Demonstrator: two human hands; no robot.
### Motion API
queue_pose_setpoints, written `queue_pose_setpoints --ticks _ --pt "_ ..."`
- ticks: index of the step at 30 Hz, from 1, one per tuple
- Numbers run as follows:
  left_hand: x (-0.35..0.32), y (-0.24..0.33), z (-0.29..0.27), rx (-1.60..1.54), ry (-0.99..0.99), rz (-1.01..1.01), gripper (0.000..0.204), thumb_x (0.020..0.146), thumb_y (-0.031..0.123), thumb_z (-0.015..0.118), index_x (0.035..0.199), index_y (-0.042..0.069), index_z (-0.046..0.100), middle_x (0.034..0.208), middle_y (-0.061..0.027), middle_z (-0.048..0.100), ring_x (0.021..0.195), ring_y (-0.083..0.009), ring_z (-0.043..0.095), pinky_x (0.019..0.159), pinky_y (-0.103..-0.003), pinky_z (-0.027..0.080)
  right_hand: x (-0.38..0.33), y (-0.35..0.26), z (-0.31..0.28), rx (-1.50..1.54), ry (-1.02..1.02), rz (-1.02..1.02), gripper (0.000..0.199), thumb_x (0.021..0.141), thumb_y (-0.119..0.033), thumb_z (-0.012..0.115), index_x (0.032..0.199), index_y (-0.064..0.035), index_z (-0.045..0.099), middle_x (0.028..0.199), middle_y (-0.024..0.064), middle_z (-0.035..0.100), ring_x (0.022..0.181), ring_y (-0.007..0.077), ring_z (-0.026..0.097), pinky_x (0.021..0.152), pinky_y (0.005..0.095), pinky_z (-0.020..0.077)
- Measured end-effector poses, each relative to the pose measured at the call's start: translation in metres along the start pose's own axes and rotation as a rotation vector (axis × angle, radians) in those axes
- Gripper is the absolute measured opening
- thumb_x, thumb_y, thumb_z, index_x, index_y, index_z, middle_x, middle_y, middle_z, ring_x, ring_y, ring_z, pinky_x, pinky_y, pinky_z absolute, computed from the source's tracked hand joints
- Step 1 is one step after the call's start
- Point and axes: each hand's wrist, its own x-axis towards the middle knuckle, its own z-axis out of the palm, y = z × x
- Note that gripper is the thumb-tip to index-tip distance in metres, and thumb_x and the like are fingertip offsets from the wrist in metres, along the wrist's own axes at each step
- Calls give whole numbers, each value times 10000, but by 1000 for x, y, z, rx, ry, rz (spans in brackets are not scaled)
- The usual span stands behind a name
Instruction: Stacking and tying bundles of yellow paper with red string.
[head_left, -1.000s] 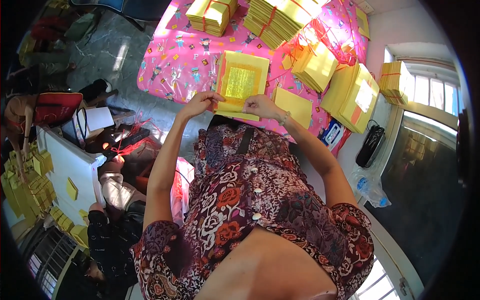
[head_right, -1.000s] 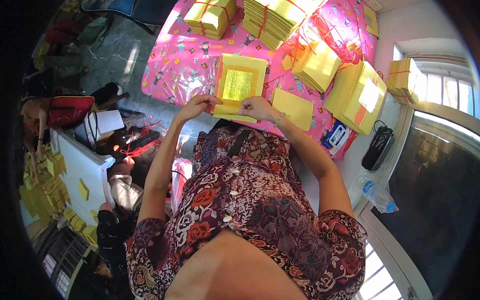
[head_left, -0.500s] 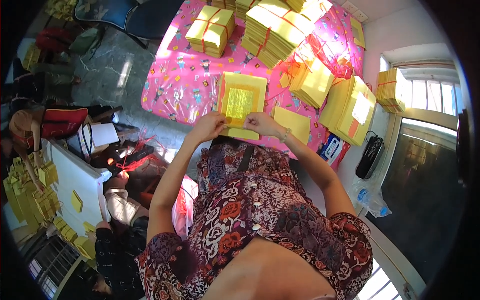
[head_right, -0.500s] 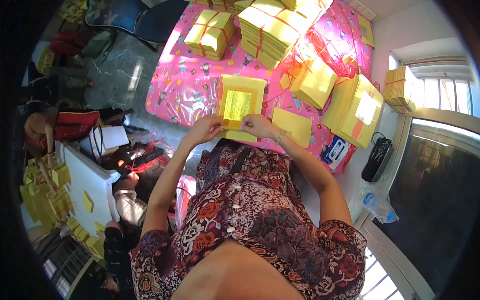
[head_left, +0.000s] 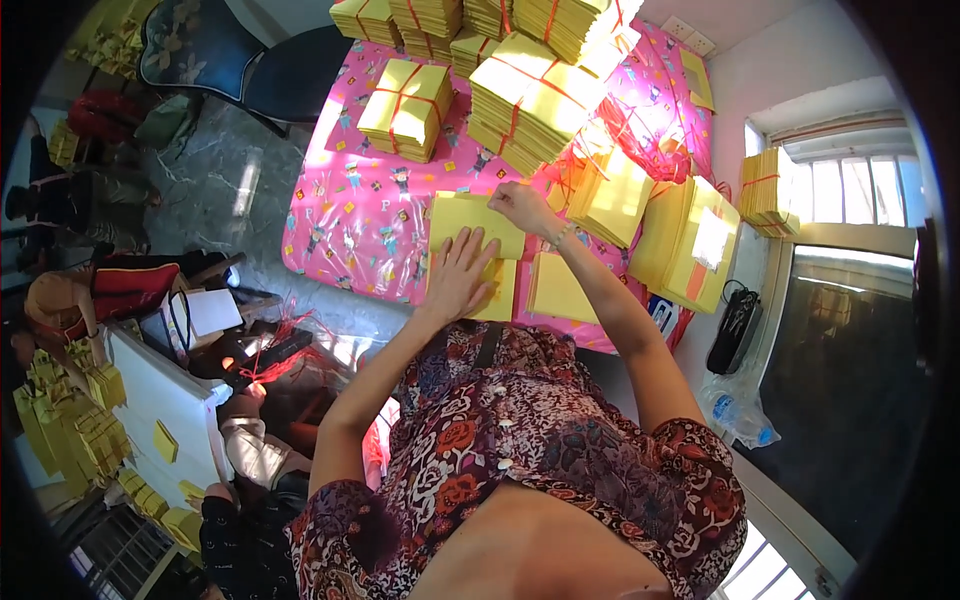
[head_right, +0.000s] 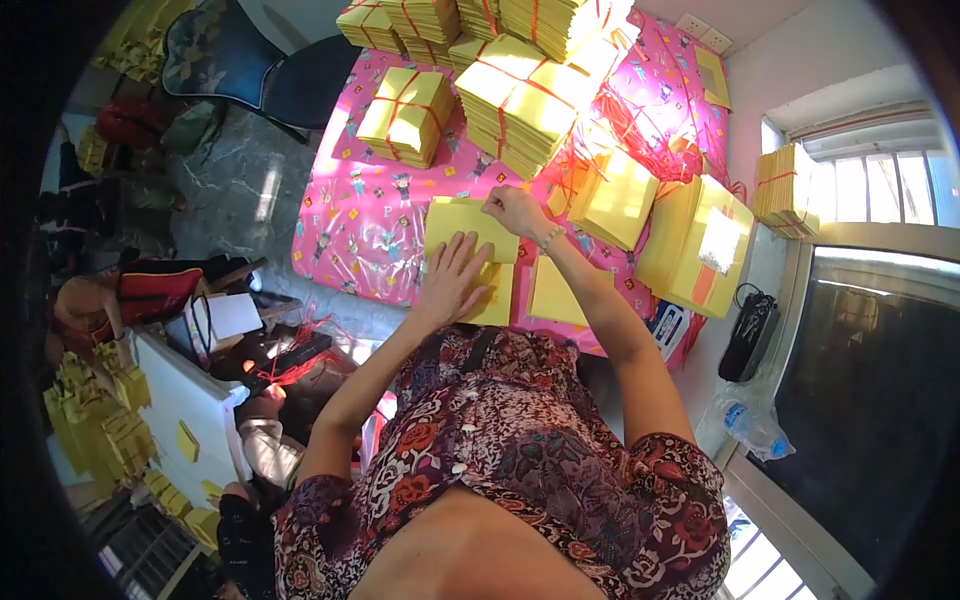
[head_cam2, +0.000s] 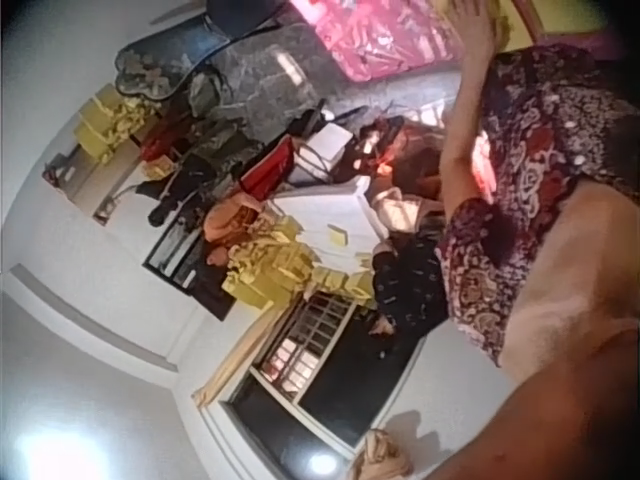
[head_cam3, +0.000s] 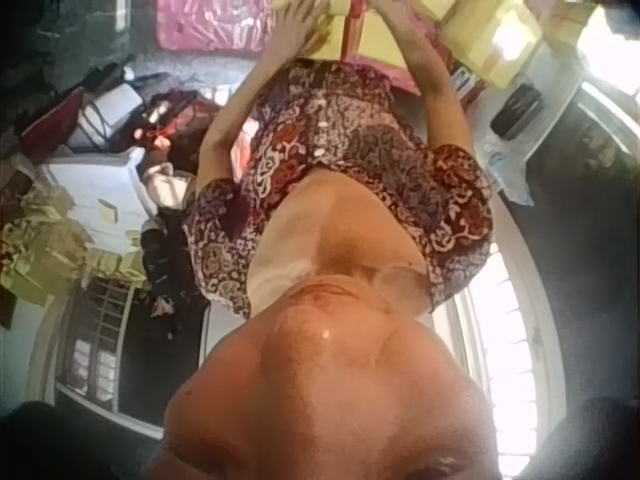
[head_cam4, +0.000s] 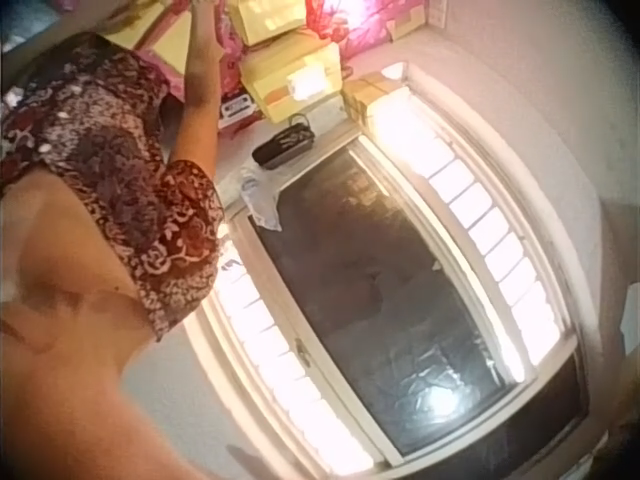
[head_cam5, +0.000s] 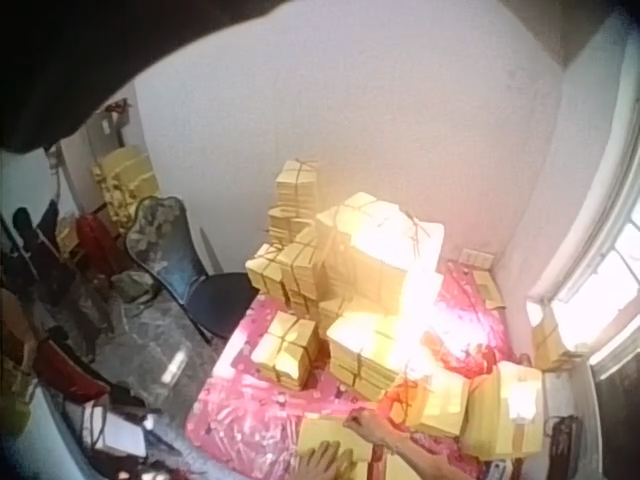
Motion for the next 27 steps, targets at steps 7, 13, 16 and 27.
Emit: queue_pose_setpoints --ticks 7,13,16,27 --pt "9 -9 21 27 -84 -77 780 799 354 608 1456 134 249 1479 -189 241 1364 -382 211 1095 -533 186 9 7 12 -235 110 -46 196 811 -221 650 836 -27 641 854 141 631 816 293 629 713 391 509" --pt "10 -11 28 28 -102 -94 785 801 376 602 1457 132 246 1479 -199 237 1367 -384 205 1094 -536 186 9 0 21 -446 226 -112 184 800 -193 643 939 -74 632 934 105 610 916 308 591 750 416 511" --pt "10 -11 28 29 -110 -97 783 803 386 597 1456 128 250 1481 -199 233 1368 -384 203 1095 -535 184 10 -2 26 -414 204 -164 211 801 -182 637 988 -86 627 936 102 608 901 303 592 758 407 515" --pt "10 -10 30 33 -148 -117 770 814 409 588 1448 114 267 1489 -201 212 1377 -383 180 1102 -534 162 12 -5 33 -471 146 -157 192 795 -140 611 978 -98 650 925 71 622 888 268 594 756 371 521"
